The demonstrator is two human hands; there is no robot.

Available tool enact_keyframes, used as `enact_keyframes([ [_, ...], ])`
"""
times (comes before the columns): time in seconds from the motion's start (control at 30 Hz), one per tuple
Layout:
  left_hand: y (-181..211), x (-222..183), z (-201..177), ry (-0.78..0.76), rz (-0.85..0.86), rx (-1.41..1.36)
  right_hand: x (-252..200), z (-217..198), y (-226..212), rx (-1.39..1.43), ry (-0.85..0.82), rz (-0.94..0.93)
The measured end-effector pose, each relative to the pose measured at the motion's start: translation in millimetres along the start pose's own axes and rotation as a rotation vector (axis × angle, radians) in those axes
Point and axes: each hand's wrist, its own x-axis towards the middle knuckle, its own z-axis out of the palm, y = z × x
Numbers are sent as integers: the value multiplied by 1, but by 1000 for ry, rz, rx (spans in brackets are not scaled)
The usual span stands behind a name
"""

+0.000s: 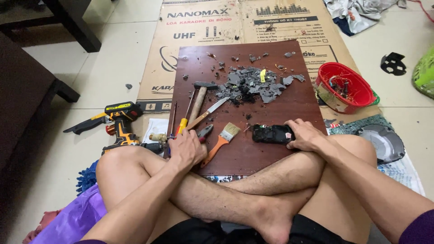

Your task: The person sits on the floor and uses a screwdriver and pliers to scrape and remove material from a small black electronic component. They repeatedly scrape the surface, pause to inspect, and continue removing debris onto a wooden board.

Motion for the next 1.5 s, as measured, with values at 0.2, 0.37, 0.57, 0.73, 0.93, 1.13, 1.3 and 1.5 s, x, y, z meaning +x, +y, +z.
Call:
enact_keyframes([
  [0.2,9,-4,-57,-55,71,-29,-6,0,-2,68,-13,-174],
  [0.37,37,5,-46,242,262,-13,-9,-2,-2,63,-9,-204],
  [0.57,83,21,-42,223,316,110,-5,5,4,42,24,-221],
  [0.73,114,28,-31,197,306,68,-3,7,4,40,27,-226],
  [0.93,143,22,-36,248,169,93,-4,3,1,29,9,-218],
  [1.13,137,22,-72,-38,425,330,-2,9,5,46,24,-220],
  [1.3,129,34,-24,126,449,145,-2,10,5,47,28,-226],
  [1.5,150,28,-40,54,380,174,-6,11,10,58,50,-261],
])
